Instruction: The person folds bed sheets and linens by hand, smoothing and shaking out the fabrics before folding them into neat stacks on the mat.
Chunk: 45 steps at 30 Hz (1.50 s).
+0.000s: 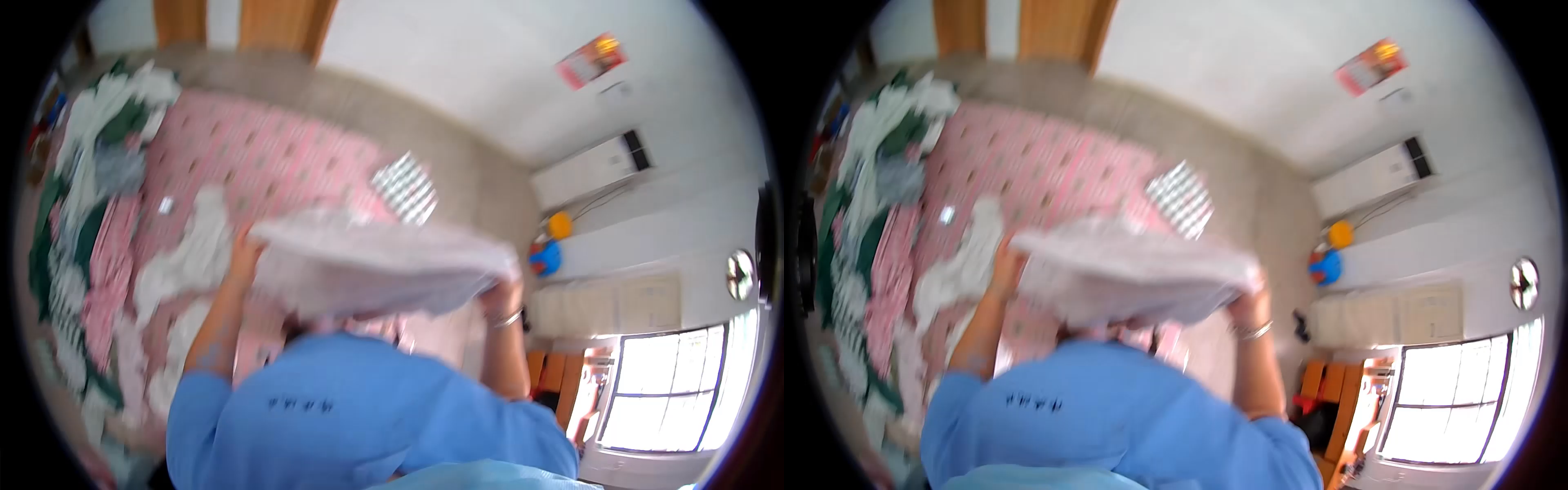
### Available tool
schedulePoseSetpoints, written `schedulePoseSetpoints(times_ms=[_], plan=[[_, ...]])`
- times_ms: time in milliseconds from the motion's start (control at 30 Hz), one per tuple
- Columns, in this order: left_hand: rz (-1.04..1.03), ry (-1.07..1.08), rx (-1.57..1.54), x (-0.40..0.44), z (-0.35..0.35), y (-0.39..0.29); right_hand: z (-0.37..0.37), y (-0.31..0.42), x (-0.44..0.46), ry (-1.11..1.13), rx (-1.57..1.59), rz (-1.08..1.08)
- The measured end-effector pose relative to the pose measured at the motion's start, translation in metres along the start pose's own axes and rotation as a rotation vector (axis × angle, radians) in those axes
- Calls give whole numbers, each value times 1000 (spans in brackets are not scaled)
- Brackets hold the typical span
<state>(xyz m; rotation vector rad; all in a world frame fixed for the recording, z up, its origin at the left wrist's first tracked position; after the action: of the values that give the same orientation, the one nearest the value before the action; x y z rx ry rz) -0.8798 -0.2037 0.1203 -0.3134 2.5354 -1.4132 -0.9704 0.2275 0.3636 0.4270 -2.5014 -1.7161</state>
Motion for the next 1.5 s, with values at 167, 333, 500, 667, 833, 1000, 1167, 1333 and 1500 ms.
schedulePoseSetpoints(times_ms=[167,333,500,667,833,1000,1167,1333,1500], plan=[[-158,17,177,-9,-37,-100,-19,3,18,298,108,74],[-80,223,249,-31,-31,-131,-8,0,26,147,203,29],[-153,144,-12,-26,-48,-147,23,-28,49,38,307,14],[-279,-110,118,-30,-79,-172,30,-41,54,123,283,-71],[-219,345,-435,-35,-106,-177,30,-47,61,135,312,-125],[-270,433,-338,-42,-116,-181,29,-40,56,29,310,-82],[-295,497,-297,-44,-114,-167,38,-41,57,24,338,-57],[-133,153,-259,-46,-95,-146,47,-45,60,37,334,-48],[-138,144,289,-38,-44,-140,46,-42,54,-59,324,-46]])
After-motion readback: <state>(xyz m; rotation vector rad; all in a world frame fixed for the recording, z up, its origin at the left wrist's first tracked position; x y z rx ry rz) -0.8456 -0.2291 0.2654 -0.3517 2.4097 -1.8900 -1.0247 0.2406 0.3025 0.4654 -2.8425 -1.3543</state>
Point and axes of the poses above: each hand's wrist, its own x-axis towards the middle knuckle, its own z-axis out of the back of the hand, y = z × x, the point moved 7 cm from there along x, towards the middle knuckle, and after that the axes turned 10 degrees about y, right-handed, at the moved point
